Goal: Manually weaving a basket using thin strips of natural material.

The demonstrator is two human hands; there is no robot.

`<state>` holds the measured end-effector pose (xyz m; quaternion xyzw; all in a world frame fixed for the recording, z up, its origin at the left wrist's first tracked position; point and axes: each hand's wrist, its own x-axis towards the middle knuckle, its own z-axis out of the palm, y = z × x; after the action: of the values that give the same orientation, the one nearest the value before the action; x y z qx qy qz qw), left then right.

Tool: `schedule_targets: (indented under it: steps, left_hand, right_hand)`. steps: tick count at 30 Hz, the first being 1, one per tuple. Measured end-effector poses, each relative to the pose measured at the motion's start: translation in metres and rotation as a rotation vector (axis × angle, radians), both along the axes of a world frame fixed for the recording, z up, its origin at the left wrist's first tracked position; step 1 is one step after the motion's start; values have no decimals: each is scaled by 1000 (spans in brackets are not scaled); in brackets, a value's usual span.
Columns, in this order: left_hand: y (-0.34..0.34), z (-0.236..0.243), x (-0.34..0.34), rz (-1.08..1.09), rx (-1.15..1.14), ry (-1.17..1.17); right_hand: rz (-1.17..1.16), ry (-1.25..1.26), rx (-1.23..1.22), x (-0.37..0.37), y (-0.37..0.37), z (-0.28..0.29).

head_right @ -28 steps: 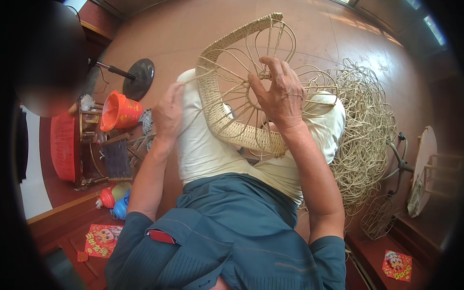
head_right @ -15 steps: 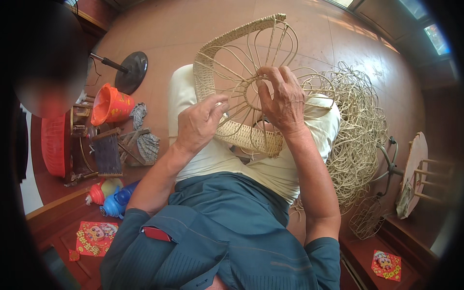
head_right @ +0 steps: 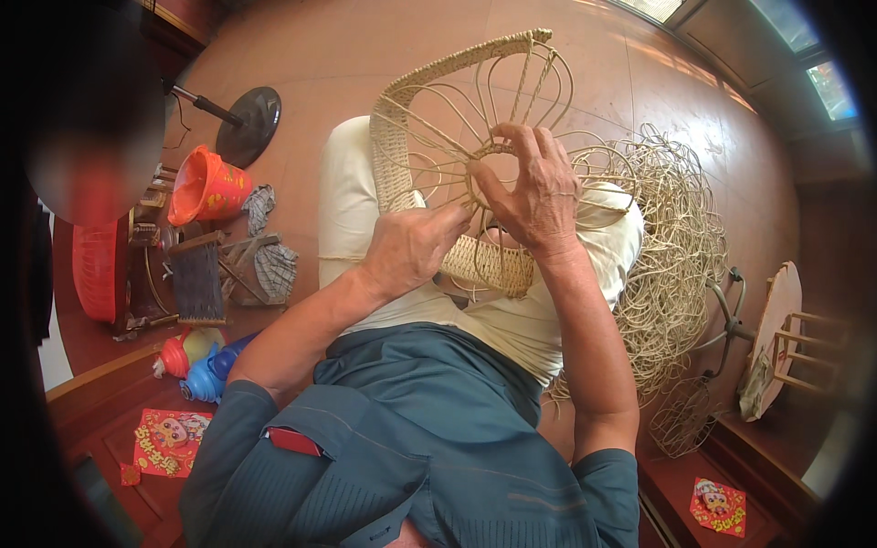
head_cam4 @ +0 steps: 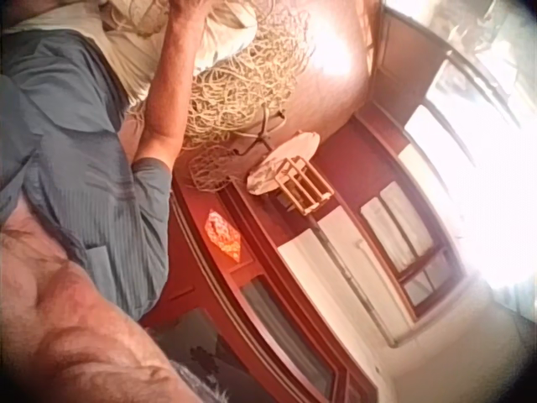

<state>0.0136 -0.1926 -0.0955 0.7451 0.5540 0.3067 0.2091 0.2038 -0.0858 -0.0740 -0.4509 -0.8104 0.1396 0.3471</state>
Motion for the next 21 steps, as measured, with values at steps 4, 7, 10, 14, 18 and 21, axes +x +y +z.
schedule_targets:
  steps: [4,7,10,14,18,21]
  left_hand:
    - [3,1,-1,-11,104,96]
    - [0,4,-17,23,104,116]
    - [4,5,-39,84,151,3]
    - [20,19,-53,208,213,39]
    - [34,15,-56,232,240,118]
    - [34,11,-56,194,291,233]
  right_hand:
    - [-28,-65,18,-3,0,1]
    - [-40,-91,-92,-4,0,9]
    - [-75,-175,-137,-7,-1,13]
    - [-112,-186,-92,-12,-5,10]
    - [-144,-204,-76,-15,-5,7]
    - [-152,-198,-70,-17,-5,7]
